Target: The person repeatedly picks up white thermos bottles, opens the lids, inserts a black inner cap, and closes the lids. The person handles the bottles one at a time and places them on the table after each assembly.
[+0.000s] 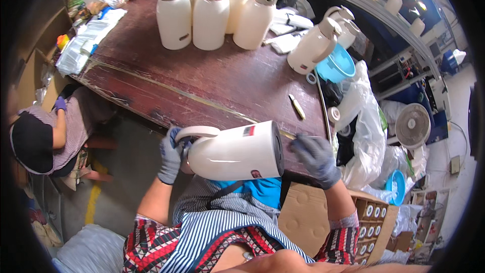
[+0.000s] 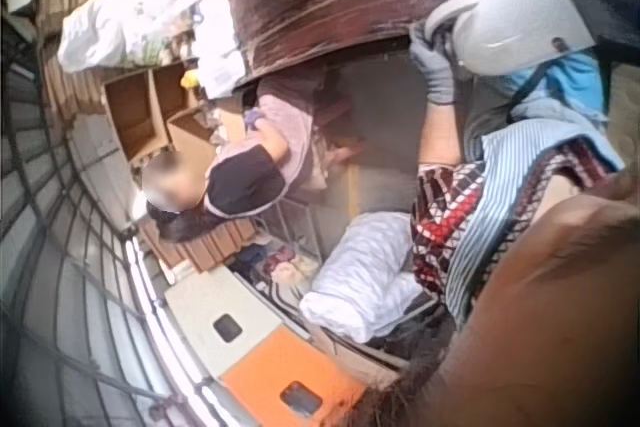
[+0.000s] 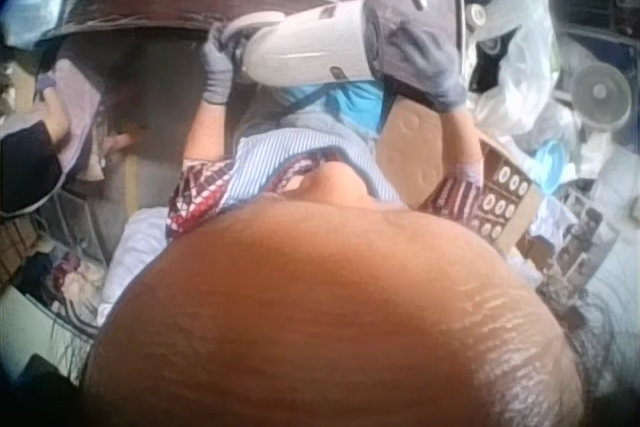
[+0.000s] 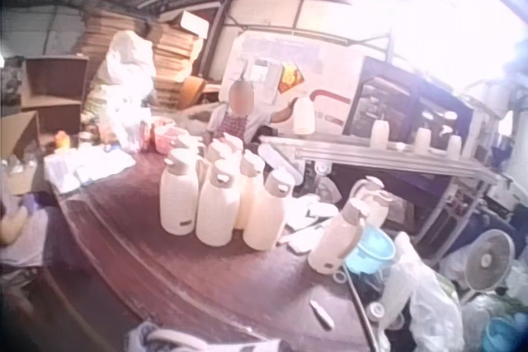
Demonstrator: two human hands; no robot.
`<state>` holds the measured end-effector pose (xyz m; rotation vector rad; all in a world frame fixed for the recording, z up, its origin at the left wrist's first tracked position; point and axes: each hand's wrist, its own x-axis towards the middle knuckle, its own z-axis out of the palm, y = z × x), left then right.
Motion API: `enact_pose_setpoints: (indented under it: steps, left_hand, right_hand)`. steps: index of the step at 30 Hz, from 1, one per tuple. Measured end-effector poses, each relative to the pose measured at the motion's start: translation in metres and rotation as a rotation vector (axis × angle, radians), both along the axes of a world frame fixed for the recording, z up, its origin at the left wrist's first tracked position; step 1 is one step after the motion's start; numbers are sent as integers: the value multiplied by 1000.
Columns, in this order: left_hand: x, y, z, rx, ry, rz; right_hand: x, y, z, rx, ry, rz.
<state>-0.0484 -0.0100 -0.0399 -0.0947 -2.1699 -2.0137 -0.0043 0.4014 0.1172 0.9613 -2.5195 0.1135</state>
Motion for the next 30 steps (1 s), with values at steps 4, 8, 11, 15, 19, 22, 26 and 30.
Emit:
enact_pose_setpoints:
  steps: [4,8,11,15,19,22,26,30]
  left_hand:
    - [-58,-62,135,-666,380,81]
    - [-106,-72,176,-834,475,-2]
    - [-101,-56,130,-619,208,-62]
    - [-31,-45,37,15,-353,-250]
    - [33,-33,-29,-13,-413,-344]
    - [46,-23,-51,-74,-423,-333]
    - [40,-13,-58,-35,-527,-416]
    - [30,-8,-63,-118,-524,-527]
  right_hand:
    - [-3,12,-17,-320,-189,-617]
    - [6,-17,-40,-1068,-737,-536]
    - [23,-38,-34,-885,-587,-250]
    - [50,-53,-11,-706,-512,-223]
    - [75,-60,-15,-587,-604,-218]
    - [86,-53,-35,-456,-593,-181]
    - [91,-39,-55,-365,-538,-75]
    - [87,-37,-64,-234,-446,-16]
